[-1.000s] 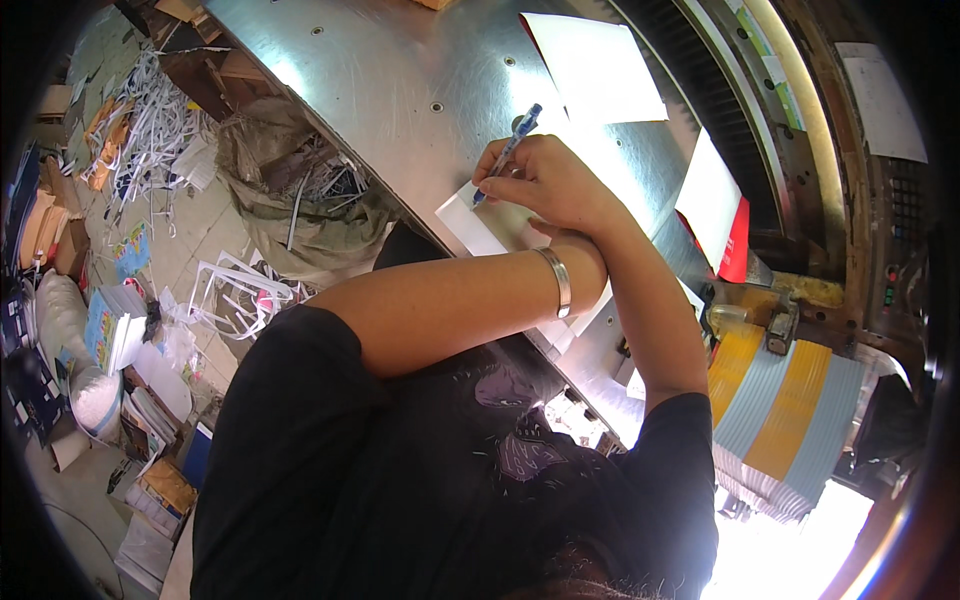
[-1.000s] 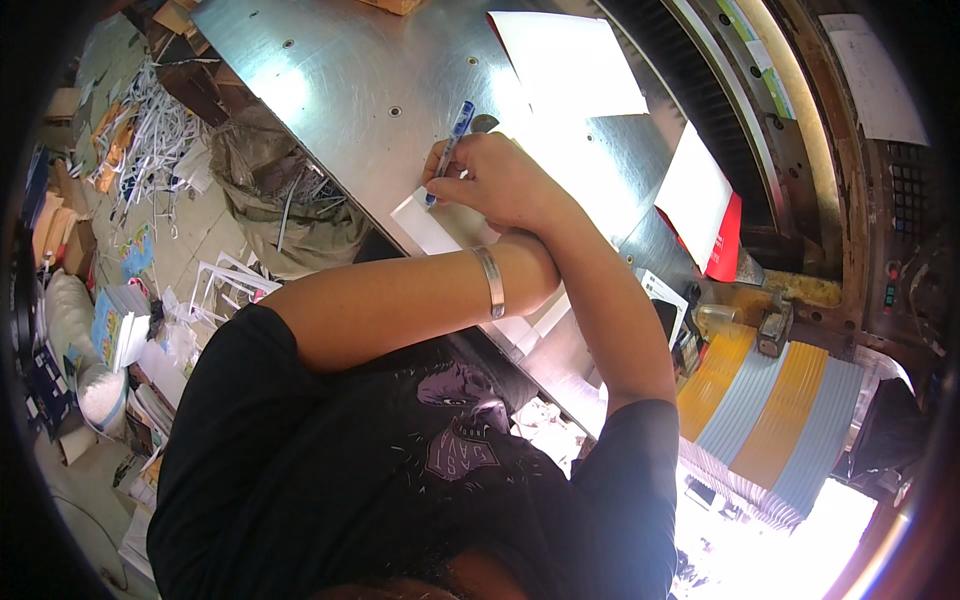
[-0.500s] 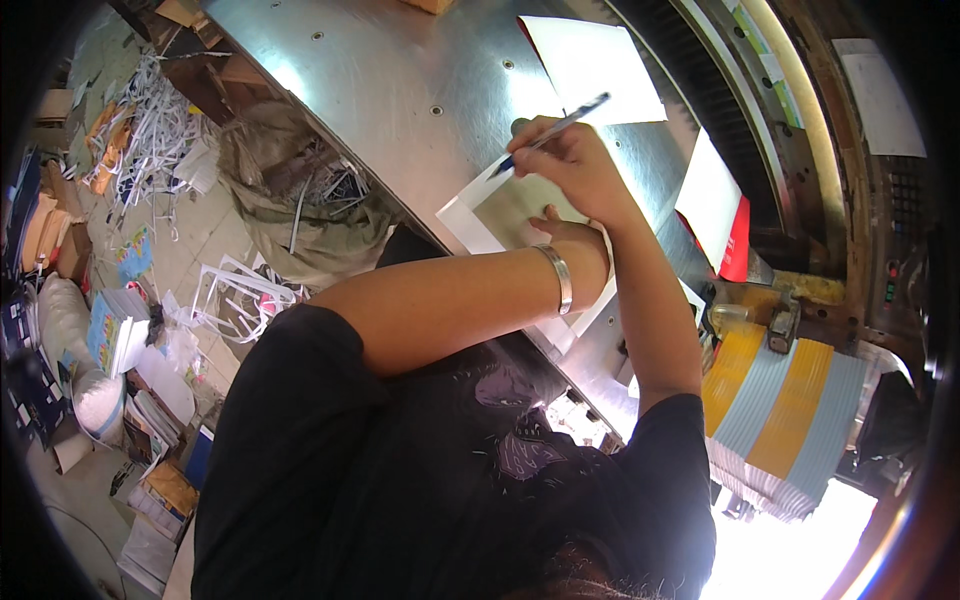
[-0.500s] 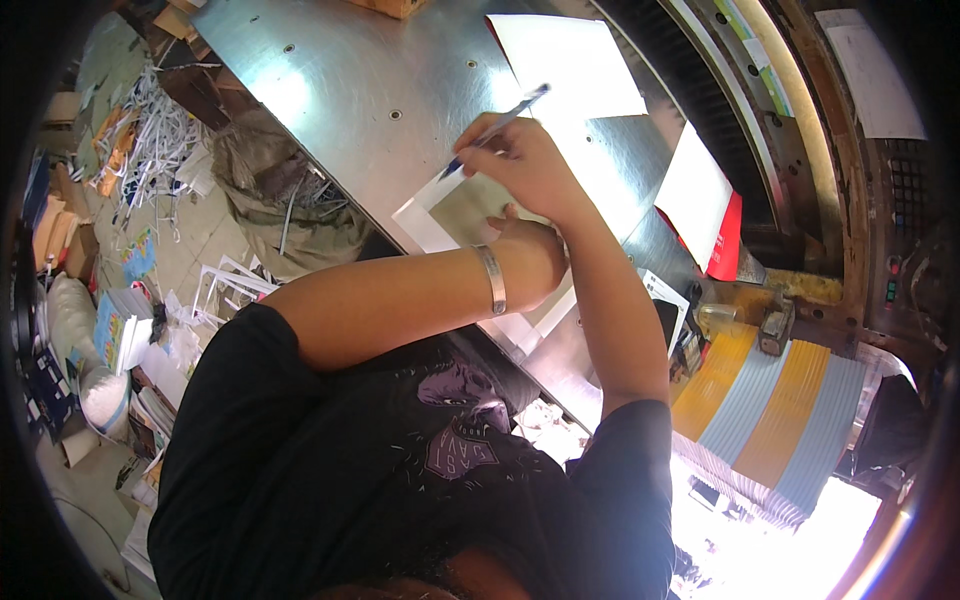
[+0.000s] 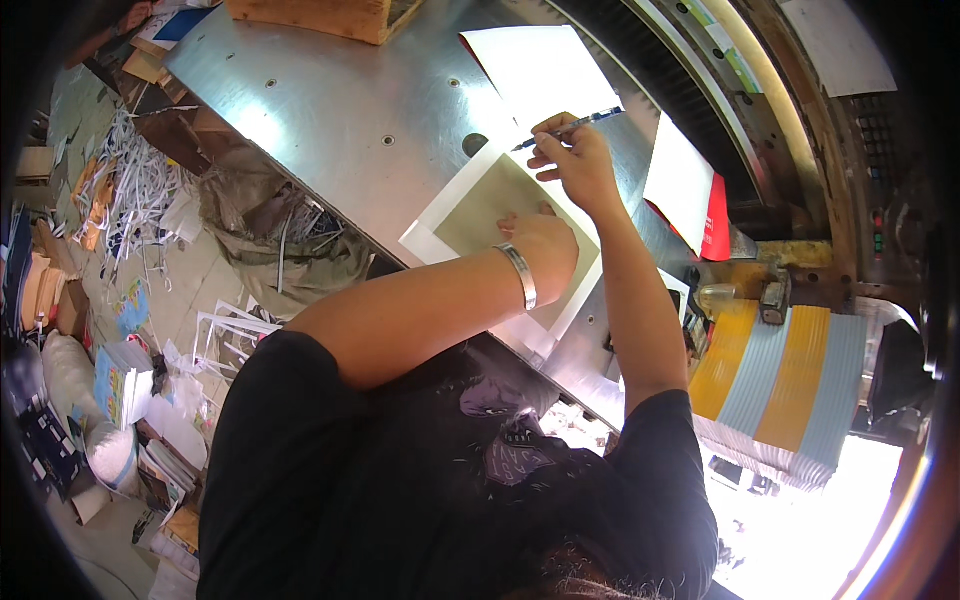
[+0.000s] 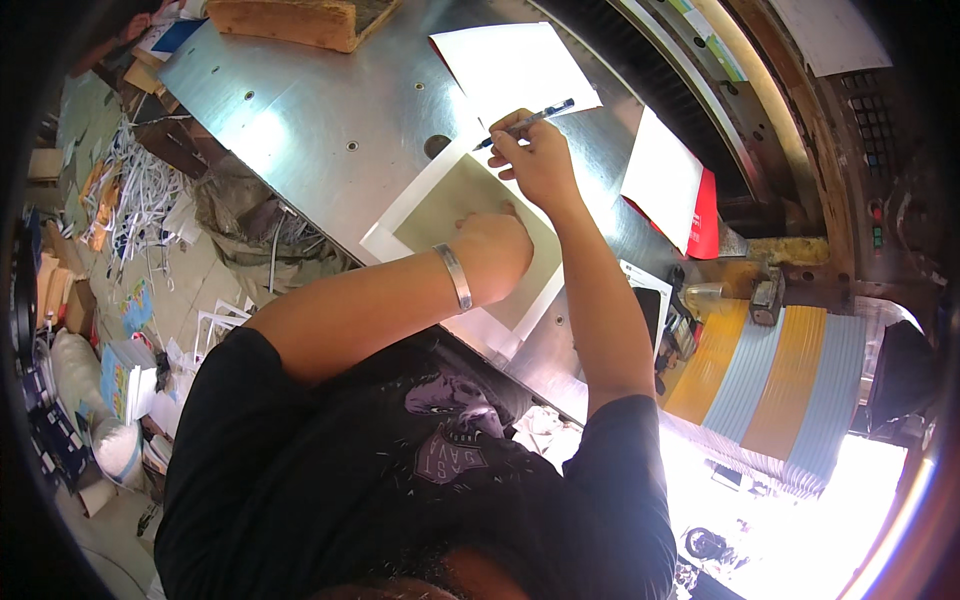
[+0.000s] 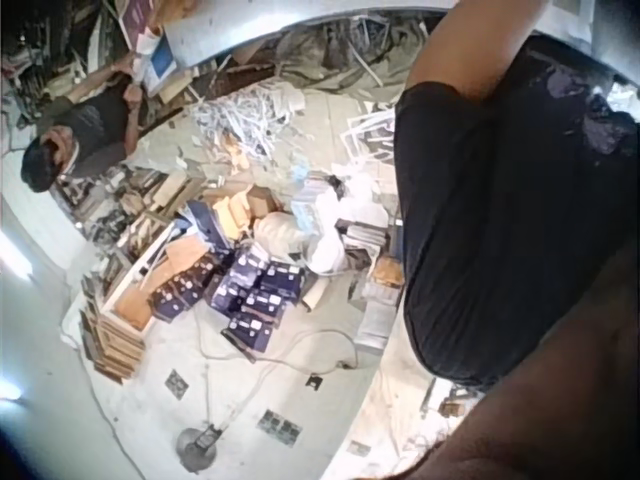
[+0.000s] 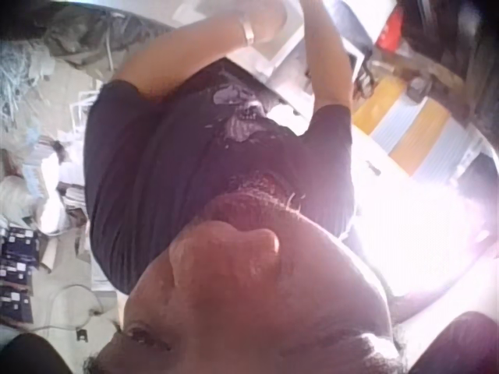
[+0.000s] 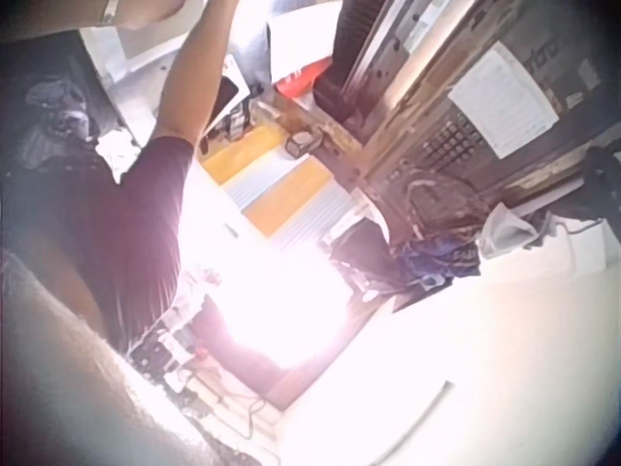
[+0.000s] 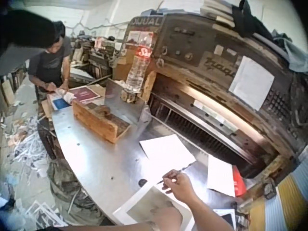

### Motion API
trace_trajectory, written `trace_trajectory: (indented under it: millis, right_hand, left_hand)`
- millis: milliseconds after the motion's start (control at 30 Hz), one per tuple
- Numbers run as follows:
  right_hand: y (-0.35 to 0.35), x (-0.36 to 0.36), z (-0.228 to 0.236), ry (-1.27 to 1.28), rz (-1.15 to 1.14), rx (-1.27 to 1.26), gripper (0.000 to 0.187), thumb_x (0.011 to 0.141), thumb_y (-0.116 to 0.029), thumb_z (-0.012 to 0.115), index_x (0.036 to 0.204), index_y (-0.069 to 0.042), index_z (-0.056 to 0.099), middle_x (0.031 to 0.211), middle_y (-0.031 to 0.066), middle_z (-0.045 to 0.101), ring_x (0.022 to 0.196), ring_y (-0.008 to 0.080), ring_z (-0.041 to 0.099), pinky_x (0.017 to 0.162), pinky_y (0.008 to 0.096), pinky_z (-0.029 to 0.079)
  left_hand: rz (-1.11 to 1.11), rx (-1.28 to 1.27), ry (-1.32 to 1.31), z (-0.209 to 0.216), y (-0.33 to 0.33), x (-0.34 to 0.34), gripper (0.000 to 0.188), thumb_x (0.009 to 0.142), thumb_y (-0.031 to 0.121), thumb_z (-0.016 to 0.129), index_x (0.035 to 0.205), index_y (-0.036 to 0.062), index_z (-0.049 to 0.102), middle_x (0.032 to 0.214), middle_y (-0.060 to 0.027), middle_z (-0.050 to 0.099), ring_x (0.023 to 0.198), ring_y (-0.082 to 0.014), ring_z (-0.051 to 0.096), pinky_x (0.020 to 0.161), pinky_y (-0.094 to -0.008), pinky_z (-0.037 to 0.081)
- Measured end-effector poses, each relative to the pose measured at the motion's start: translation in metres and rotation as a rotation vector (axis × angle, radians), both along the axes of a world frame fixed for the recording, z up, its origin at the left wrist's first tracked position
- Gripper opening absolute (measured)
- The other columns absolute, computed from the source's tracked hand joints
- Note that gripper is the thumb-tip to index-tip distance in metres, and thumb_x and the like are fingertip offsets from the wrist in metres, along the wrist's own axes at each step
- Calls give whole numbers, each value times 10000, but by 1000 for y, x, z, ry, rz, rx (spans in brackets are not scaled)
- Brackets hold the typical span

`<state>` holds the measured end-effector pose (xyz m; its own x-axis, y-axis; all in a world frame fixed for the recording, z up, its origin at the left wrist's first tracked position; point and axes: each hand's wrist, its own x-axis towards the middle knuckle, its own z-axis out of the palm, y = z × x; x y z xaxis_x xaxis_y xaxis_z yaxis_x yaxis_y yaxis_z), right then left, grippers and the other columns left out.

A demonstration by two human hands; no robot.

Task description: The person positions a piece of cardstock over a sheet of paper, traces its outline with a pen, and cuts along the marks using a utility knife and a straight edge.

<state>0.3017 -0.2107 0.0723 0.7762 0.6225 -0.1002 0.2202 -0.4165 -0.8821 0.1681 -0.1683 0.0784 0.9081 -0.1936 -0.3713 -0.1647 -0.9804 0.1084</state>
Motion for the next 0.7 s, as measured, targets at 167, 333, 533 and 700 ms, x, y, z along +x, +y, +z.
trace_trajectory:
  millis: [167,333,533,700]
  right_hand:
    - [-3,-1,-4,-8,-3,-19,177,1033,-144,668,1113,9,706,960,102,727,821,174,778,667,303,625]
    - [-5,-5,-9,-10,-27,28,178,1036,-141,664,1123,8,707,993,108,738,840,175,777,676,307,629]
    - [-5,-4,-8,-29,2,-19,174,1052,-139,661,1133,13,692,980,112,751,883,181,779,713,316,633]
    - [-5,-2,-14,-37,-20,13,191,1029,-142,676,1109,28,709,935,105,742,846,165,765,670,309,636]
  left_hand:
    - [-171,50,4,9,11,7,598,846,227,812,1379,-13,688,1175,-140,772,1101,-337,733,906,-484,573]
    - [-122,148,-98,2,18,1,592,831,287,846,1349,33,712,1255,-127,742,1184,-341,675,906,-522,555]
    - [-17,29,-99,2,36,-7,935,724,378,968,1505,37,583,1537,-227,560,1361,-455,577,1050,-584,549]
    - [12,-92,-35,-2,42,-2,999,683,346,1004,1534,85,551,1635,-286,445,1420,-544,518,1081,-524,559]
